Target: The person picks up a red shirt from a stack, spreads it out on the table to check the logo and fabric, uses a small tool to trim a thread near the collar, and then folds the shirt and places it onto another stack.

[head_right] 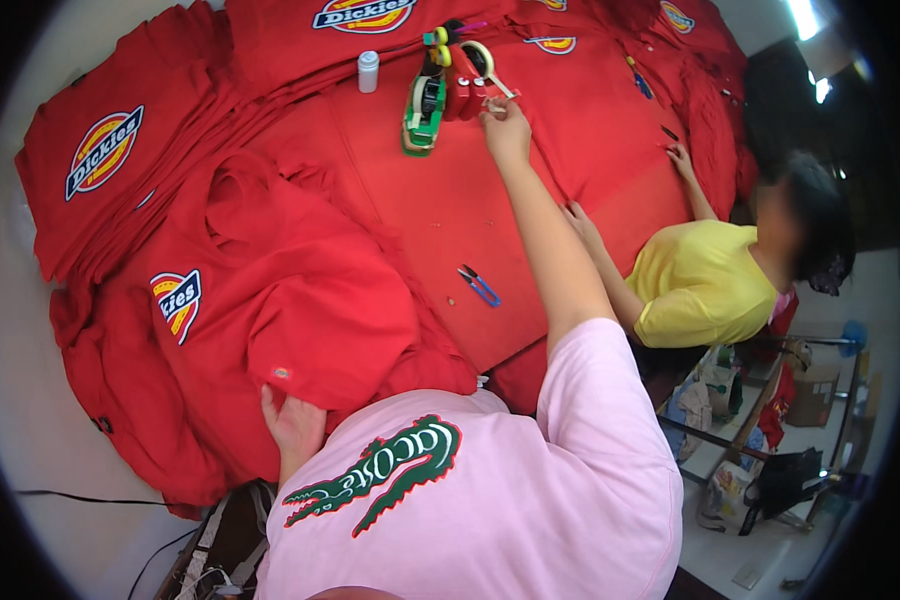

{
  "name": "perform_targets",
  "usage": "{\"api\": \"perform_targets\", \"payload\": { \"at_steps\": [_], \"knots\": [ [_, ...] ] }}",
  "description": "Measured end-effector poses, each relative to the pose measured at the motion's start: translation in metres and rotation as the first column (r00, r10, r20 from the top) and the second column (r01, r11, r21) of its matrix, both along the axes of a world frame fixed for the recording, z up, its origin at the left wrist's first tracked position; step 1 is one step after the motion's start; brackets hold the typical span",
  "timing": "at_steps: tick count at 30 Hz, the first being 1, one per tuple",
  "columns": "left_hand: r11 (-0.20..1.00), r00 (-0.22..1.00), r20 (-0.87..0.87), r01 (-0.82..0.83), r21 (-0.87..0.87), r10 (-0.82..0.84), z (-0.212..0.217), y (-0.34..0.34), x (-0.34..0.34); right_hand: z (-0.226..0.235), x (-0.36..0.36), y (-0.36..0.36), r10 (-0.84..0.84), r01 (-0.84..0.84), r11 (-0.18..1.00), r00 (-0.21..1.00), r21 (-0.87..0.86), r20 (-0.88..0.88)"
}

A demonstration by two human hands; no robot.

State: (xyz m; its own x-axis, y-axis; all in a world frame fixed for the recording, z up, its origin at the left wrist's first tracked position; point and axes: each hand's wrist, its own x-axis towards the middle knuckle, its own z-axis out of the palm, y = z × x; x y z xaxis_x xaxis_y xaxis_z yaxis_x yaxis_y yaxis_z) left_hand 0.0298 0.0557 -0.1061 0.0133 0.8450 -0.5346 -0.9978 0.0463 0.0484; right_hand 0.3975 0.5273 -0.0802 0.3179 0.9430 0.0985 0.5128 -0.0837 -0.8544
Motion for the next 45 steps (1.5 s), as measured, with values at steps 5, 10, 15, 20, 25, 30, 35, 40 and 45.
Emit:
{"api": "perform_targets", "payload": {
  "at_steps": [5,10,15,20,25,30,35,40,45],
  "knots": [
    [0.989,0.980,-0.150,0.120,-0.086,-0.132,-0.001,0.067,0.014,0.015,-0.042,0.027,-0.129,0.163,0.984,0.925,-0.069,0.357],
    [0.948,0.944,-0.171,0.247,-0.199,-0.282,0.004,0.096,0.022,-0.006,-0.021,0.043,-0.148,0.155,0.988,0.937,0.002,0.318],
    [0.916,0.913,-0.145,0.354,-0.188,-0.382,0.029,0.086,0.011,0.004,0.008,0.003,-0.090,0.040,0.910,0.991,0.413,0.103],
    [0.973,0.961,-0.166,0.209,-0.096,-0.222,0.040,0.066,0.006,0.050,-0.013,-0.114,0.194,0.047,0.949,0.692,0.311,-0.695],
    [0.987,0.928,-0.336,0.147,-0.066,-0.161,0.063,0.045,0.011,0.057,-0.065,-0.215,0.097,-0.248,0.969,0.389,-0.002,-0.916],
    [0.989,0.829,-0.542,0.144,-0.032,-0.138,0.093,0.024,0.012,0.083,-0.117,-0.289,0.186,-0.510,0.856,0.459,-0.086,-0.869],
    [0.988,0.834,-0.540,0.149,0.029,-0.110,0.116,0.012,0.011,0.111,-0.147,-0.315,0.777,-0.752,0.619,0.627,0.226,-0.043],
    [0.981,0.873,-0.473,0.175,0.081,-0.117,0.134,0.014,0.017,0.148,-0.174,-0.322,0.507,-0.861,0.311,0.509,0.403,0.696],
    [0.974,0.913,-0.390,0.182,0.136,-0.116,0.140,0.013,0.022,0.147,-0.180,-0.331,0.406,-0.889,0.243,0.457,0.389,0.791]
  ]
}}
